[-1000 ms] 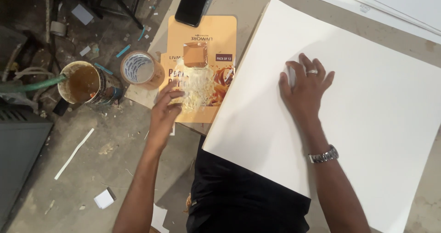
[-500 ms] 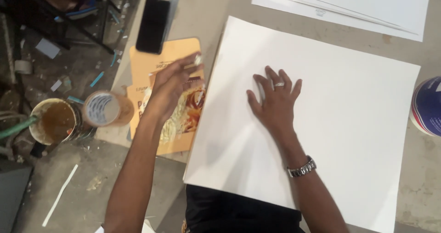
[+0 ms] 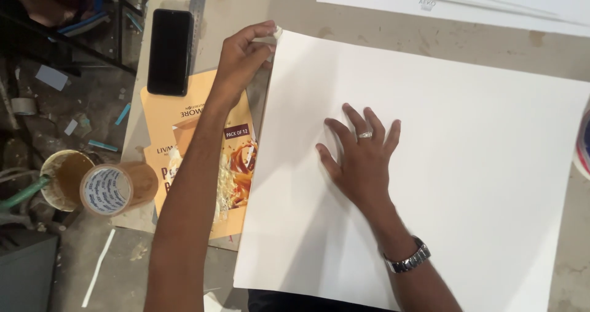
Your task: Handling and organizing large white paper sheets on a cluttered work surface.
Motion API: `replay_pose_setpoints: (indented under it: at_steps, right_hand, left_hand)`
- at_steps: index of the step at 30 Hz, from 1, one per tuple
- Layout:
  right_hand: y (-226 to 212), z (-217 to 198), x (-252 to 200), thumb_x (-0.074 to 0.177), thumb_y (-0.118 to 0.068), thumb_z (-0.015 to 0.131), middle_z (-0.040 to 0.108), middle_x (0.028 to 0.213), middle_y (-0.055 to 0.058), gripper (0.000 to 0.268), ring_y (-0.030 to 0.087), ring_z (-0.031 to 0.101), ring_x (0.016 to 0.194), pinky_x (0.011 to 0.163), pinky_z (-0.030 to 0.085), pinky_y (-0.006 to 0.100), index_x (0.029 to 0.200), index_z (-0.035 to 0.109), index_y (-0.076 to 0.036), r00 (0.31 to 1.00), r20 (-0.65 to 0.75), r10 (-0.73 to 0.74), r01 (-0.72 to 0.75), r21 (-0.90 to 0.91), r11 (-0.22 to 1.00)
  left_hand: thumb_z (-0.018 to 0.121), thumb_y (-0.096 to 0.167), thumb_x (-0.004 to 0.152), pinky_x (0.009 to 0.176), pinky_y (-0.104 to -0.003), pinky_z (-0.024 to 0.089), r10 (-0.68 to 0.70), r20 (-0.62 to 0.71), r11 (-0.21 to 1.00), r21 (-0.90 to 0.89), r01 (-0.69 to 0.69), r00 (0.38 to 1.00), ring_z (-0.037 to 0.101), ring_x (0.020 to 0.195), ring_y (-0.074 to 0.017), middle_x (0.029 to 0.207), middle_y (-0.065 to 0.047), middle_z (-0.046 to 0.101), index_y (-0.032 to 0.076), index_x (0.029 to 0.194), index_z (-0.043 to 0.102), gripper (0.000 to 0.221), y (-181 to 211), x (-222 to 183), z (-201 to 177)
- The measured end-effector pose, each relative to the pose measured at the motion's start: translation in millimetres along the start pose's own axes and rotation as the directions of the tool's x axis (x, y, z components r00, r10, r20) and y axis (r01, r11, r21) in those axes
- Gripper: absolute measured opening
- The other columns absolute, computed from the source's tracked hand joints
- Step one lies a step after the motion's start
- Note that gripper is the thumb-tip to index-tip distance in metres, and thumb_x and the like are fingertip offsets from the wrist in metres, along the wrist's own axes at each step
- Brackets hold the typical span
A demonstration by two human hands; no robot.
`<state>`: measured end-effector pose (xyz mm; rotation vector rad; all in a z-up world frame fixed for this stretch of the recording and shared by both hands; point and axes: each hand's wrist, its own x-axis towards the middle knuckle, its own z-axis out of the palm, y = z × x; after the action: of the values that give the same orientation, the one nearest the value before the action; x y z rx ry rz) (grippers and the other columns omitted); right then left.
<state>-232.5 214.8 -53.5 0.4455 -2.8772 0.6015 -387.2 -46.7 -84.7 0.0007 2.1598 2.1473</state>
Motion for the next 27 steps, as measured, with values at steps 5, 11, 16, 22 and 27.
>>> replay_pose_setpoints:
  at_steps: [5,11,16,22,27]
  right_hand:
    - [1,0,0,0.091,-0.043,0.075,0.050,0.152,0.007,0.048,0.036,0.035,0.145,0.116,0.014,0.077,0.132,0.065,-0.020,1.000,0.008,-0.007,0.007,0.004,1.000]
    - [1,0,0,0.093,-0.042,0.075,0.049,0.152,0.007,0.047,0.036,0.034,0.145,0.116,0.014,0.077,0.133,0.065,-0.020,1.000,0.017,-0.003,0.003,0.005,1.000]
    - [1,1,0,0.093,-0.042,0.075,0.049,0.152,0.006,0.047,0.036,0.034,0.145,0.117,0.013,0.077,0.133,0.065,-0.019,1.000,0.020,-0.006,0.006,0.000,1.000]
    - [1,0,0,0.092,-0.042,0.075,0.049,0.153,0.006,0.047,0.035,0.033,0.145,0.117,0.013,0.077,0.132,0.065,-0.020,1.000,0.013,0.001,-0.001,0.009,1.000]
    - [1,0,0,0.093,-0.041,0.076,0.049,0.153,0.007,0.047,0.036,0.033,0.145,0.117,0.012,0.077,0.132,0.065,-0.019,1.000,0.028,-0.003,0.003,0.012,1.000]
  left_hand:
    - [0.061,0.000,0.092,0.076,-0.026,0.060,0.009,0.011,0.999,0.049,-0.010,1.000,0.068,0.094,-0.0093,0.151,-0.014,0.057,-0.005,0.125,0.066,0.034,2,4,2]
    - [0.059,-0.001,0.092,0.074,-0.026,0.061,0.050,0.035,0.995,0.084,-0.053,0.998,0.068,0.088,-0.0081,0.153,-0.016,0.054,-0.003,0.123,0.068,0.032,-6,10,0]
    - [0.060,-0.002,0.092,0.074,-0.025,0.061,0.093,0.050,0.987,0.126,-0.099,0.994,0.067,0.087,-0.0082,0.153,-0.018,0.052,-0.002,0.119,0.071,0.030,-4,8,1]
    - [0.064,-0.002,0.095,0.071,-0.027,0.062,0.047,0.057,0.991,0.119,-0.053,0.997,0.071,0.094,-0.0116,0.152,-0.019,0.057,-0.004,0.109,0.074,0.018,-14,-7,-10]
    - [0.060,-0.001,0.093,0.078,-0.026,0.067,0.028,-0.004,0.998,-0.050,-0.028,1.000,0.074,0.105,-0.0129,0.154,-0.016,0.052,0.002,0.117,0.073,0.028,0,-2,-5]
